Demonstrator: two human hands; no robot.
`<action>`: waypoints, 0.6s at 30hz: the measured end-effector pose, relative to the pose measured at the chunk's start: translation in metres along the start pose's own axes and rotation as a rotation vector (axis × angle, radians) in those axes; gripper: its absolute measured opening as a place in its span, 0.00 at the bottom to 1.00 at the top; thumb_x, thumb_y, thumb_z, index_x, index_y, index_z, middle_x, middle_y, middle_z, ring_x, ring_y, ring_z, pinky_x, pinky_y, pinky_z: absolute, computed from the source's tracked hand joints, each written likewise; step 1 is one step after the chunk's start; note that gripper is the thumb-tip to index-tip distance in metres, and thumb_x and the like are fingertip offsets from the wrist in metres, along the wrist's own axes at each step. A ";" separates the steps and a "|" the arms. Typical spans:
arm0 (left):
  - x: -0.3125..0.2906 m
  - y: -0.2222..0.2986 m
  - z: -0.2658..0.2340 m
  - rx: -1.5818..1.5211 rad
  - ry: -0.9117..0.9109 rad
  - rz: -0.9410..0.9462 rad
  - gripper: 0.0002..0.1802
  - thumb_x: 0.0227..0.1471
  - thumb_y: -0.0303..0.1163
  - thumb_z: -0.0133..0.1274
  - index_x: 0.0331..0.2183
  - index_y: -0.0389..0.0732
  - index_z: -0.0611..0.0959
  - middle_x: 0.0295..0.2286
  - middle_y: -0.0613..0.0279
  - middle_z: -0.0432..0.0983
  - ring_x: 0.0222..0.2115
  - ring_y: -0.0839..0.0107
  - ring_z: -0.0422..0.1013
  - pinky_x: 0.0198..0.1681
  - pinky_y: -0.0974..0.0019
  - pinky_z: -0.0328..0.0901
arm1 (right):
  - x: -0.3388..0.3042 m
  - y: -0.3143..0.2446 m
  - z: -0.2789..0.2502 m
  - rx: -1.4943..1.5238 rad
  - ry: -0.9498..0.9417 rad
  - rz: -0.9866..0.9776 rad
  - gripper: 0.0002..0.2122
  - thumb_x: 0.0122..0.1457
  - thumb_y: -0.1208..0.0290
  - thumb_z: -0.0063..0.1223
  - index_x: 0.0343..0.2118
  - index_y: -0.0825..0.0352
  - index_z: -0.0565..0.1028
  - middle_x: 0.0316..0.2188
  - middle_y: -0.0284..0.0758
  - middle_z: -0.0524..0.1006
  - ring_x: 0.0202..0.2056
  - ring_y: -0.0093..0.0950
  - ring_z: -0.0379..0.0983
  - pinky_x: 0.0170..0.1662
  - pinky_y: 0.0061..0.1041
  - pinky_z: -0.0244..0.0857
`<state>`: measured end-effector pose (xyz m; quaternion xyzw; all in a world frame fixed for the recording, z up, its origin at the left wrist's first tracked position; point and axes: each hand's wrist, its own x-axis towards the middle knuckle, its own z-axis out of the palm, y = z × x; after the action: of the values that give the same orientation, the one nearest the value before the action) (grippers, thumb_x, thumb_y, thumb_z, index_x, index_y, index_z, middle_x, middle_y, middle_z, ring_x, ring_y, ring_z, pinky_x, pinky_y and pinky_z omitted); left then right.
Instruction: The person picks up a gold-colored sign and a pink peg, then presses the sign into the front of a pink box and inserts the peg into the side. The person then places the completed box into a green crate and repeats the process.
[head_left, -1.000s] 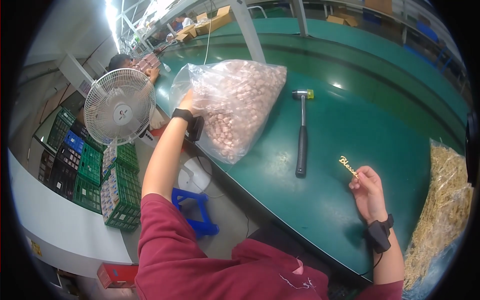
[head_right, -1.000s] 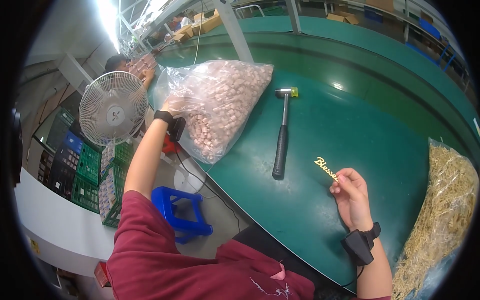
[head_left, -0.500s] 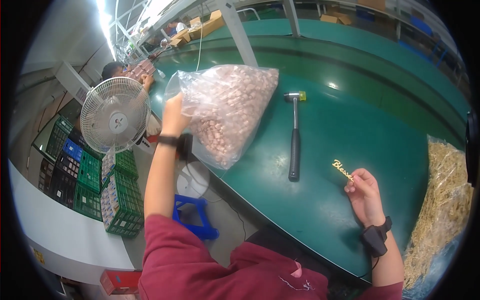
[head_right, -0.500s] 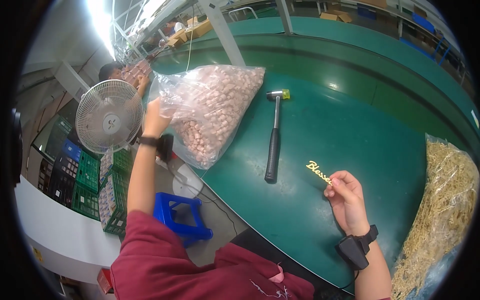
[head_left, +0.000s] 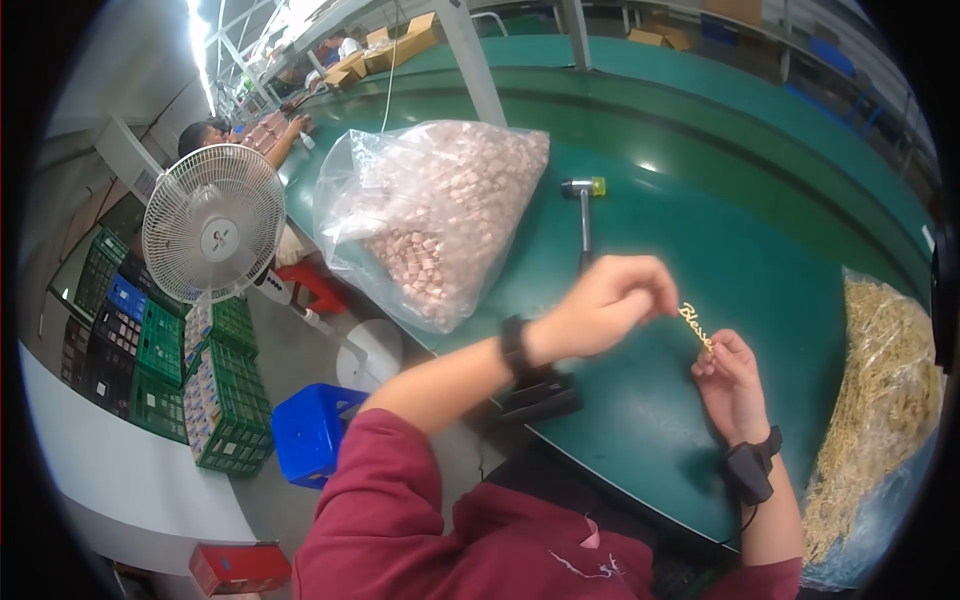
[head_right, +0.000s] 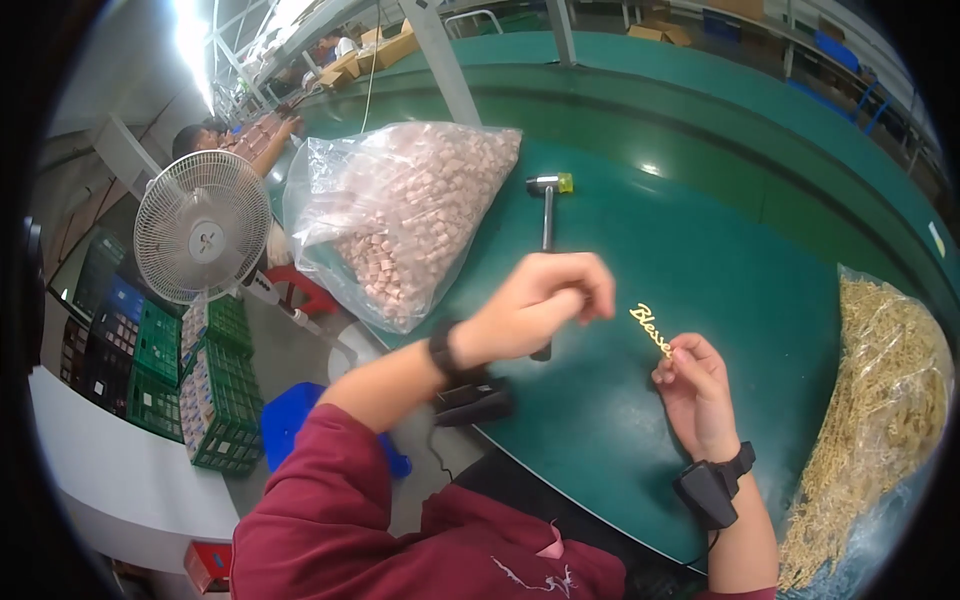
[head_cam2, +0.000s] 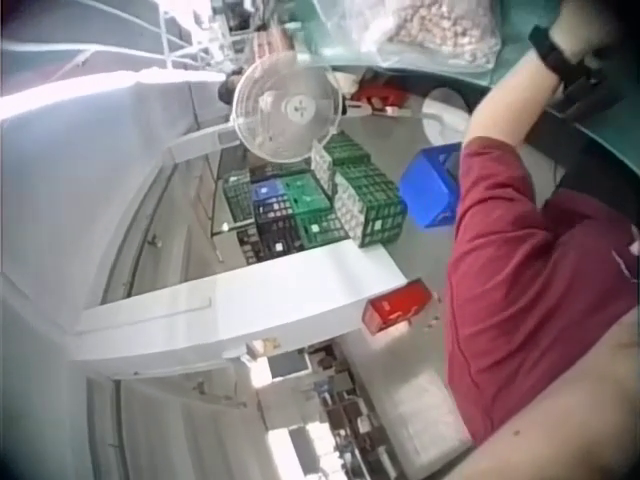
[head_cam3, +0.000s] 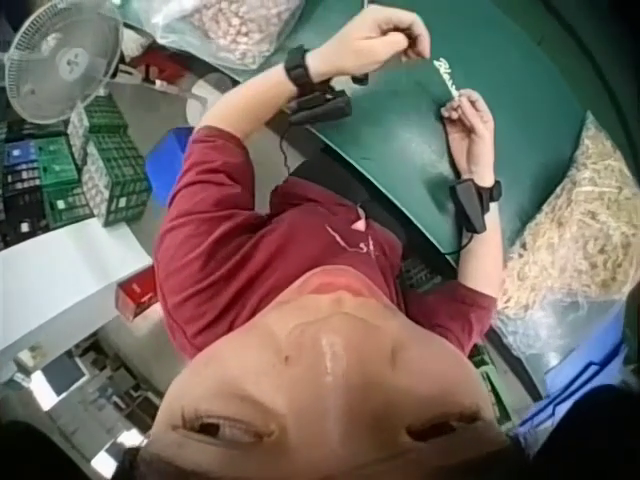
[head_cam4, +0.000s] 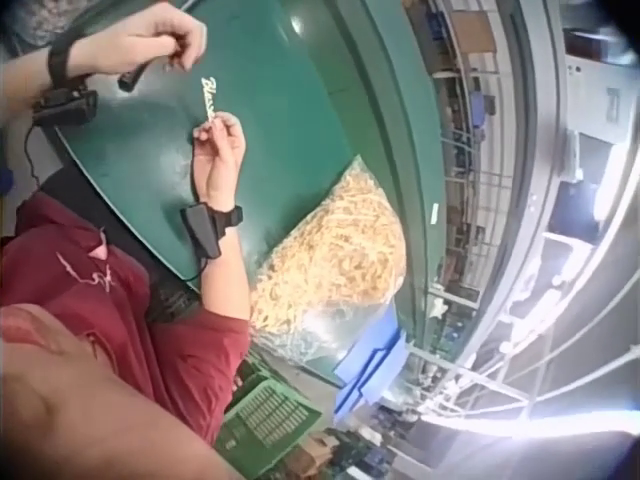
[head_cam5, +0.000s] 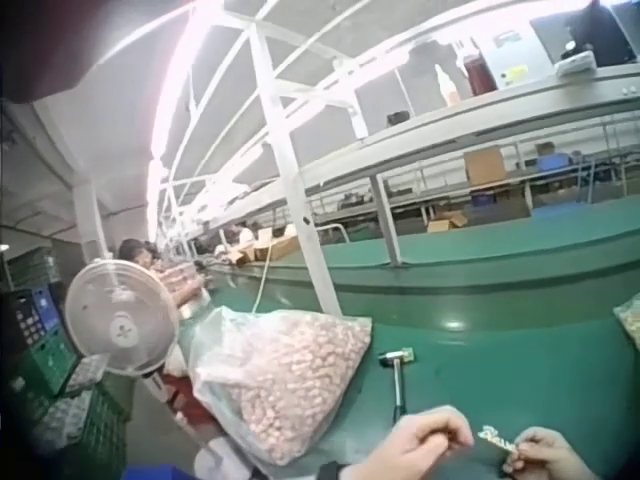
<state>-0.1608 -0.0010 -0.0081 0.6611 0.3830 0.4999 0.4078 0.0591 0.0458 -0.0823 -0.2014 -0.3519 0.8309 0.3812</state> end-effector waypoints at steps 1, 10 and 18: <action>0.013 -0.020 0.005 -0.117 0.030 -0.019 0.11 0.44 0.19 0.35 0.27 0.33 0.74 0.23 0.64 0.68 0.23 0.78 0.62 0.28 0.75 0.60 | 0.001 0.003 0.001 0.002 0.007 -0.005 0.04 0.54 0.74 0.50 0.32 0.65 0.69 0.21 0.28 0.67 0.24 0.18 0.61 0.33 0.18 0.56; 0.052 -0.091 0.023 -0.554 0.043 -0.238 0.09 0.46 0.23 0.39 0.28 0.36 0.75 0.20 0.70 0.66 0.20 0.82 0.58 0.24 0.79 0.53 | 0.006 0.005 -0.001 0.010 -0.001 0.003 0.05 0.54 0.74 0.50 0.33 0.64 0.68 0.22 0.28 0.66 0.25 0.19 0.60 0.33 0.19 0.56; 0.061 -0.083 0.020 -0.418 -0.087 -0.243 0.06 0.49 0.28 0.49 0.29 0.36 0.78 0.23 0.69 0.71 0.23 0.84 0.63 0.28 0.79 0.58 | 0.025 -0.011 -0.006 0.126 0.035 0.057 0.05 0.53 0.73 0.51 0.33 0.63 0.68 0.22 0.27 0.65 0.25 0.18 0.60 0.33 0.19 0.56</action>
<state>-0.1365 0.0826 -0.0667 0.5323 0.3302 0.4868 0.6088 0.0525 0.0728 -0.0797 -0.2013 -0.2862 0.8583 0.3754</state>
